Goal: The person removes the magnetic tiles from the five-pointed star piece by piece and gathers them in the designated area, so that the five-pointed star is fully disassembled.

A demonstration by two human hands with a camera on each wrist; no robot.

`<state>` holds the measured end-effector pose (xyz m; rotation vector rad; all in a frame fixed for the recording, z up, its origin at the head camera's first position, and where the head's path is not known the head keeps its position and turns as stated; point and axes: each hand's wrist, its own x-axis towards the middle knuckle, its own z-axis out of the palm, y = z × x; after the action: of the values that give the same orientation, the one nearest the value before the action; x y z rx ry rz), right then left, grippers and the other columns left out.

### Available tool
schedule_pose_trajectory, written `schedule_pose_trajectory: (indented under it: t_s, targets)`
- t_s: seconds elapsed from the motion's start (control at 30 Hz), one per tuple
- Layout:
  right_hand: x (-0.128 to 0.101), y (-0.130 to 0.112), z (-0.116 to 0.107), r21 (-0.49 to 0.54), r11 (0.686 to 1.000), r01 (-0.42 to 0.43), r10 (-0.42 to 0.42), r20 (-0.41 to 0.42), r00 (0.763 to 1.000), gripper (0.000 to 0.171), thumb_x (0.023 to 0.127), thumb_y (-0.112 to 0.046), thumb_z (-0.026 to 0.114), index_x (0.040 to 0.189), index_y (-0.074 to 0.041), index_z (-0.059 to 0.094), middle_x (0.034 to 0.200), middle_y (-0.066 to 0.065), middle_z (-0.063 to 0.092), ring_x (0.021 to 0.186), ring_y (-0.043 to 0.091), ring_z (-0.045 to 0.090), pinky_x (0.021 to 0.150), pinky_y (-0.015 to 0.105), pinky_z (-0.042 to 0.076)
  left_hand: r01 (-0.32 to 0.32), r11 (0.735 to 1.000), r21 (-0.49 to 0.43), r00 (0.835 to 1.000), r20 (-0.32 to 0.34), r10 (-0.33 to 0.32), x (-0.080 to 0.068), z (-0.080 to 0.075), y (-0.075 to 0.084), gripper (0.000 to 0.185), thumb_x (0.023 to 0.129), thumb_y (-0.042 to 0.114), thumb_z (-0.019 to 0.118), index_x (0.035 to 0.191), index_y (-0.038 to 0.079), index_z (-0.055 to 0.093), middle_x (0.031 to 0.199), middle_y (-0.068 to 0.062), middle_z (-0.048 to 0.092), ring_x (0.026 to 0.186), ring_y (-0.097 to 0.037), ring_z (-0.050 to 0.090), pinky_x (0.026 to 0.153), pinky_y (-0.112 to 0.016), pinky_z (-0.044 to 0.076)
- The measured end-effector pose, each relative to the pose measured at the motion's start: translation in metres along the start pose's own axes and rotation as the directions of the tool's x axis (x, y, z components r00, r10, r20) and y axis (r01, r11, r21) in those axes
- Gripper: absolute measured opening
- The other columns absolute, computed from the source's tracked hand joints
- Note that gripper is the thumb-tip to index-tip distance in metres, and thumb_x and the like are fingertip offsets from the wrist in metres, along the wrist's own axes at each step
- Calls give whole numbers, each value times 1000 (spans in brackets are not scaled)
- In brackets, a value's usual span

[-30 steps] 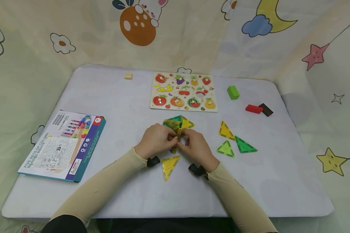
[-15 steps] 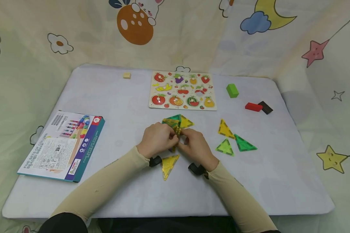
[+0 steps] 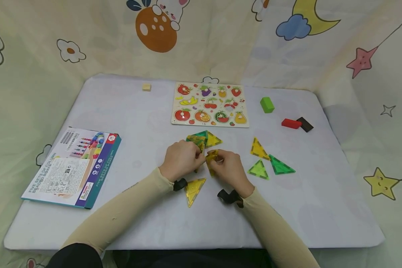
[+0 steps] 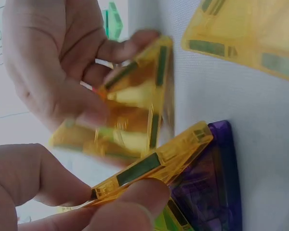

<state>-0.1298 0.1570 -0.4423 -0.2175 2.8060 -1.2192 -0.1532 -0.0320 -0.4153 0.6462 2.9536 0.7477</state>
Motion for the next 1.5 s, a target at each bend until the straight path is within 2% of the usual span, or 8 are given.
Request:
schedule_pose_trajectory:
  t_s: [0.07,0.2,0.57,0.87,1.1,1.27,1.37,1.5]
  targets:
    - [-2,3,-5,-26,999,-22,22,10,1000,6,88,-10,64,83,-8,68,63,2,56,46,9,39,47,22,30,1,1000,-5,1000,9,-1,0,-1,0,44,91,21,64,48,22,57,43,10,45,42,-6,41,40,-21,25]
    - [-9,10,-20,-77,996,-48,54,68,996,18,89,-12,65,76,-9,54,63,-2,44,51,10,36,51,23,27,10,1000,-12,1000,16,-9,-1,-3,-2,41,92,23,64,51,23,61,44,10,47,43,-7,43,42,-22,27]
    - [-56,37,-57,-139,990,8,40,337,941,21,92,-22,79,98,-12,62,70,-5,58,56,8,48,54,22,40,34,999,-37,999,41,-32,-4,-6,-10,36,96,31,64,61,25,71,48,11,53,48,-9,46,44,-23,31]
    - [-53,29,-48,-191,981,25,26,260,965,25,90,-30,82,102,-15,65,70,-7,57,53,7,48,53,23,42,63,995,-78,997,44,-60,-6,-7,-20,31,95,40,68,69,25,76,52,12,58,50,-8,49,45,-24,34]
    - [-25,7,-33,-141,990,13,12,176,984,25,97,-35,72,108,-12,71,80,0,68,54,10,50,52,25,42,35,981,-192,998,-45,-45,-4,-11,-40,21,92,34,77,85,15,72,73,1,67,67,-15,59,61,-30,48]
    - [-9,-8,-12,-166,985,-51,85,201,976,37,97,-43,71,112,-10,74,81,0,70,60,12,53,55,27,42,11,973,-230,995,99,12,5,-4,-52,31,90,27,81,115,10,74,109,-4,76,92,-17,67,83,-34,58]
    - [-3,-18,0,-218,975,-44,89,202,975,41,94,-48,73,110,-10,76,73,-2,66,59,12,53,52,26,40,-8,977,-214,987,157,42,9,2,-57,32,90,22,82,118,9,73,112,-5,77,90,-16,67,83,-33,58]
    - [3,-29,10,-290,957,-25,76,163,984,40,91,-50,76,102,-11,78,65,-5,61,58,12,54,49,27,39,-30,980,-198,988,146,59,10,4,-61,32,87,16,82,116,8,74,109,-6,77,88,-16,67,81,-33,58]
